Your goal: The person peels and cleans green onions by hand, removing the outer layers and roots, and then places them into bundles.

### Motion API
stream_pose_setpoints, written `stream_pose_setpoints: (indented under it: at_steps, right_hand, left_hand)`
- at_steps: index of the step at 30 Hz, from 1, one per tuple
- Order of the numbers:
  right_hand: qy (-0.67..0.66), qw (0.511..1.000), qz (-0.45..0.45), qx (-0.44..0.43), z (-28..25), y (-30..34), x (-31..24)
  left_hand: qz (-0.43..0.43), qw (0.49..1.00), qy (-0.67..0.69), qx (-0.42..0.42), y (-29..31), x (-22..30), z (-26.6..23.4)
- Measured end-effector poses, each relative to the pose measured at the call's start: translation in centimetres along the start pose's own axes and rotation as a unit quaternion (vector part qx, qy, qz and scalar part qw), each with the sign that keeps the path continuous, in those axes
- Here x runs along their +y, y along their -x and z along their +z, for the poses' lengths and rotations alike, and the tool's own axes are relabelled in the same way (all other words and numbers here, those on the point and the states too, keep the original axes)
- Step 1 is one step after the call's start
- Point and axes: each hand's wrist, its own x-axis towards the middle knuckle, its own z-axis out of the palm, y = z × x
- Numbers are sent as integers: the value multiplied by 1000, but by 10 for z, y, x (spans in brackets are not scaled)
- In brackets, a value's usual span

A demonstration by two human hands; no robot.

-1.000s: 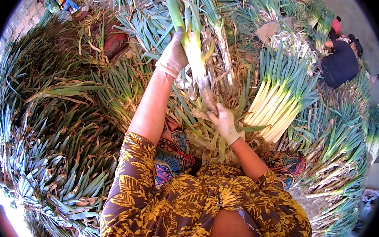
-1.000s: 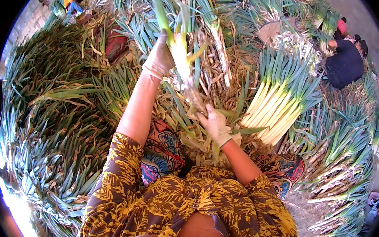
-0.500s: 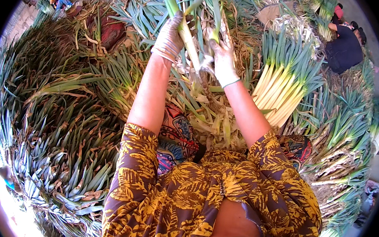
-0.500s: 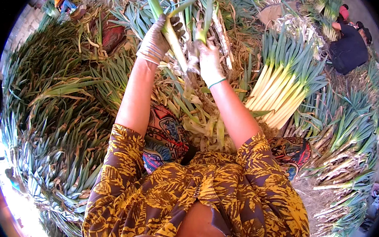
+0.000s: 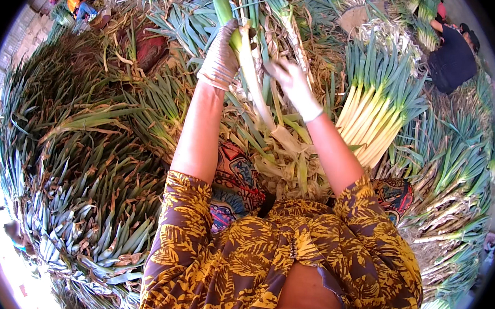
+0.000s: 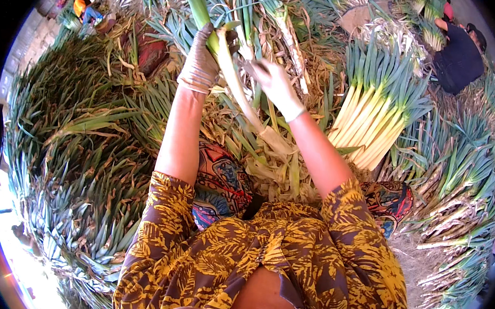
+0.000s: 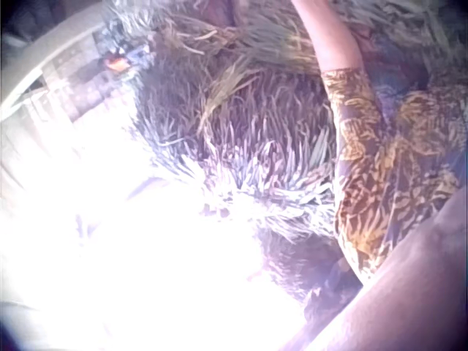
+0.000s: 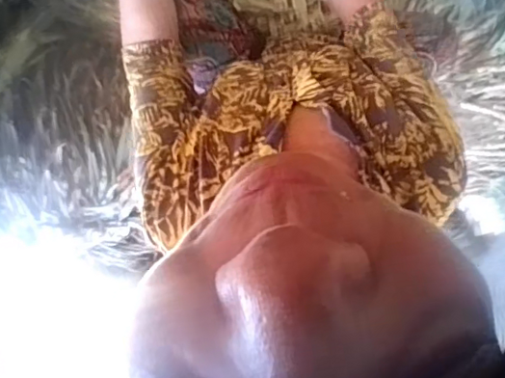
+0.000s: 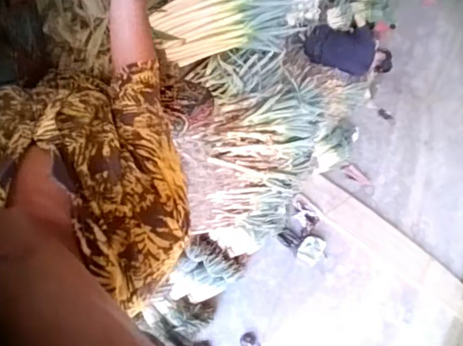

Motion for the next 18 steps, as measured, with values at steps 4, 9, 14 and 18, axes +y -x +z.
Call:
stream_pose_setpoints:
  at_steps: [4, 9, 14, 18]
  right_hand:
    - [-306, 952, 15, 1, 16, -53, -40]
    - [-434, 888, 133, 77, 6, -37, -6]
    - [241, 944, 222, -33, -1, 22, 49]
    - [476, 875, 72, -62, 6, 27, 39]
  left_hand:
    - [55, 998, -26, -5, -4, -11, 7]
    - [87, 996, -3, -8, -6, 20, -18]
    - [105, 993, 45, -29, -2, 37, -38]
    - [98, 993, 60, -40, -3, 25, -25]
